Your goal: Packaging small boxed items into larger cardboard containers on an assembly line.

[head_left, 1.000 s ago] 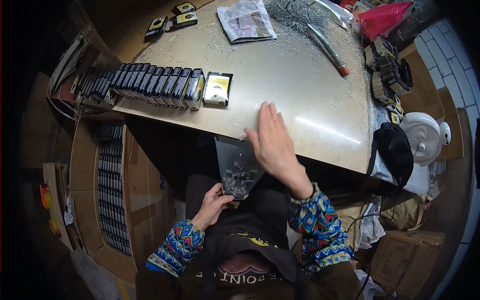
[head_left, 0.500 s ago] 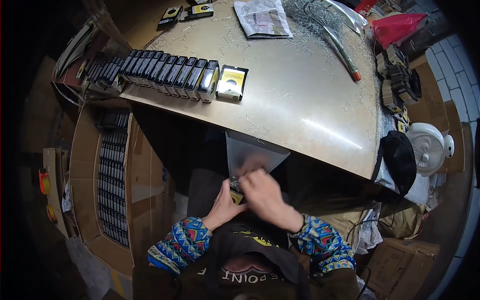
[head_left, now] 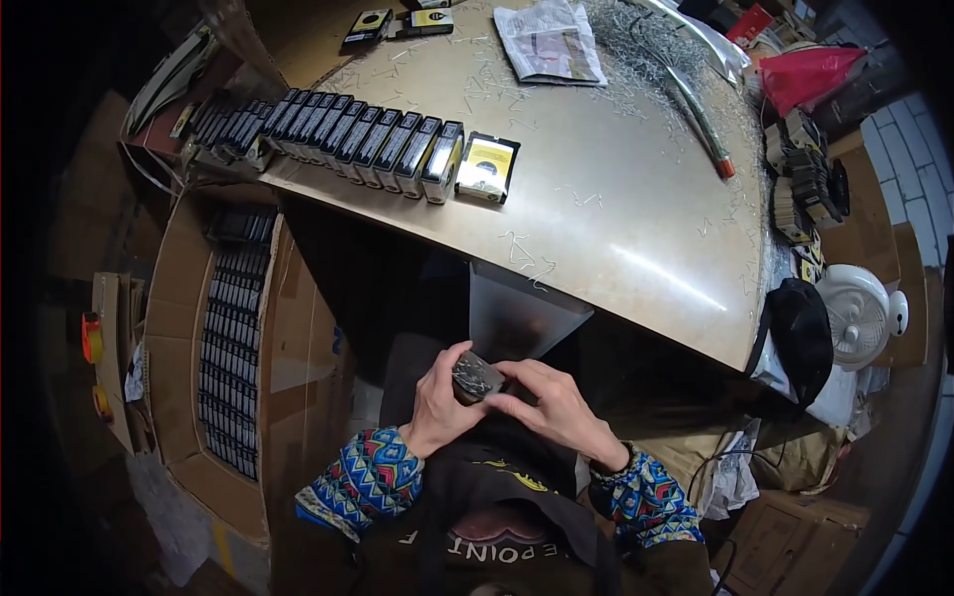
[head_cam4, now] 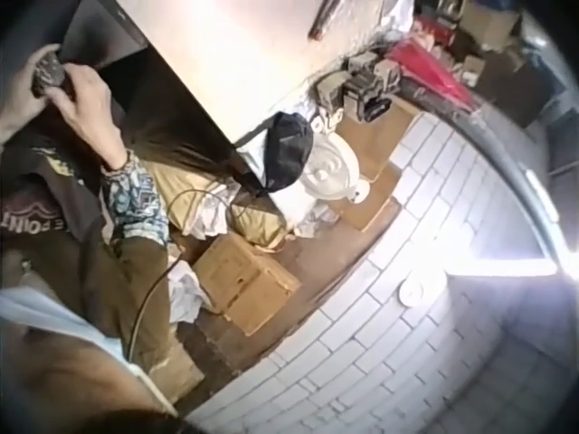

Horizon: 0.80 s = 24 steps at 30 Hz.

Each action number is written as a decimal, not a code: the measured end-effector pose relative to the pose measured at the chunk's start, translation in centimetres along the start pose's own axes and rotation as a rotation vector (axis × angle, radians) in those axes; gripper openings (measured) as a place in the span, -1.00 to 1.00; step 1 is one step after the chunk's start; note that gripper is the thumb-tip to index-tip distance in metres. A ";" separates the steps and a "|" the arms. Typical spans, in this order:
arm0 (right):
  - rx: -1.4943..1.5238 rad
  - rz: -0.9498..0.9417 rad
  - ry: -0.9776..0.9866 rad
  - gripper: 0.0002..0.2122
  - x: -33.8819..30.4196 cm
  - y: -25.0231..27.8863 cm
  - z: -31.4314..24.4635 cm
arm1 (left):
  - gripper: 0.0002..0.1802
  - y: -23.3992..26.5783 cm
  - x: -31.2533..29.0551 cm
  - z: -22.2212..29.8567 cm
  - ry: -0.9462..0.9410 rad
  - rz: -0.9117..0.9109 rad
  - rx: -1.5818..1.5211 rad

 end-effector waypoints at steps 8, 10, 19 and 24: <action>-0.243 0.307 0.040 -0.88 1.4 4.8 -0.1 | 0.11 -0.8 2.1 3.1 -0.224 -0.019 0.239; -0.229 0.306 -0.026 -0.89 2.0 6.3 -0.2 | 0.13 -0.3 2.3 3.3 -0.195 -0.031 0.227; -0.164 0.198 -0.063 -0.86 3.2 7.8 -0.7 | 0.03 -0.4 5.0 5.0 -0.161 -0.057 0.162; 0.040 0.264 0.065 -0.81 2.6 7.8 -1.3 | -0.13 -0.4 5.7 3.1 0.071 -0.010 -0.051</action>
Point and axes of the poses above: each hand's wrist, its own x-axis towards the middle knuckle, its own y-axis out of the back of the hand, z = x × y, the point moved 9 cm from there along x, towards the middle knuckle, and after that the axes turned 4 degrees about -y, right-handed, at the moved point
